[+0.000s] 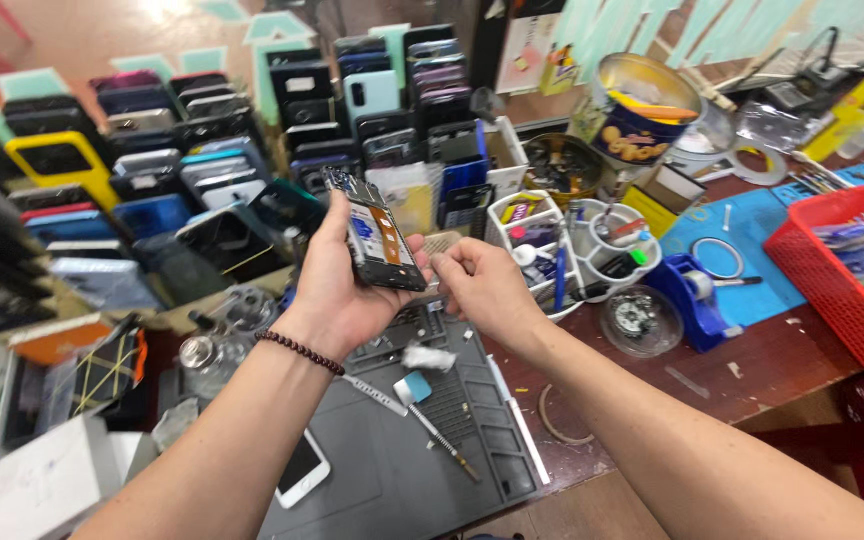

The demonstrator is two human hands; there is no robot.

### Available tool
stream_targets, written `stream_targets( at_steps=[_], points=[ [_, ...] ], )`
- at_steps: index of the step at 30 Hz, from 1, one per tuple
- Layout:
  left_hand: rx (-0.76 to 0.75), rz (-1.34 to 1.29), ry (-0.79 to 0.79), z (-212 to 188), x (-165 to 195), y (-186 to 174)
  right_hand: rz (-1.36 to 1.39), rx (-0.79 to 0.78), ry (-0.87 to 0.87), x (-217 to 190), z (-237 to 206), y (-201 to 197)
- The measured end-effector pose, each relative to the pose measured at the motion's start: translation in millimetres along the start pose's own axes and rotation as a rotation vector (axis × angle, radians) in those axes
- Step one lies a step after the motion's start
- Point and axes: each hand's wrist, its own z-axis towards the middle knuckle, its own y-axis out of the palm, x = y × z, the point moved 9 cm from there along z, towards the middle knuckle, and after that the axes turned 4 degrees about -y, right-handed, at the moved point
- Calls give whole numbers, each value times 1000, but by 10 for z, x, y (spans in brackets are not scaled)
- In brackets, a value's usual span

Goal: The person disassembles a smartphone, removes the battery, cleans the charging port with a tool and spray, and reassembles the device. They test the phone by powering it on and interacting with the screen.

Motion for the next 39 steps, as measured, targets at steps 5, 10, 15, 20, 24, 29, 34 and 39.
stream_targets(
  at_steps=[5, 10, 15, 20, 24, 29, 34, 39],
  points=[
    [-42, 137, -50, 121, -215, 356, 148, 85, -35, -145, -75, -474],
    [-114, 159, -145, 326, -551, 635, 93, 220, 54, -101, -241, -914],
    [-311, 101, -215, 509, -994, 1284, 202, 320, 54, -35, -311, -1509],
    [-283, 67, -286, 865, -1488, 1894, 131, 413, 33, 299, -226, -2439],
    [-311, 62, -302, 1229, -1957, 2551, 230, 400, 41, 603, 9, -3315],
    [-464, 56, -293, 1319, -1825, 4408, 63, 480, -57, -417, 644, -5141],
    [-362, -57, -196, 748, -800, 6869, -190, 571, -13, -2671, 1223, -7267],
    [-325, -264, -219, 377, -87, 8749, -664, 399, 260, -3856, 1944, -8734]
  ],
)
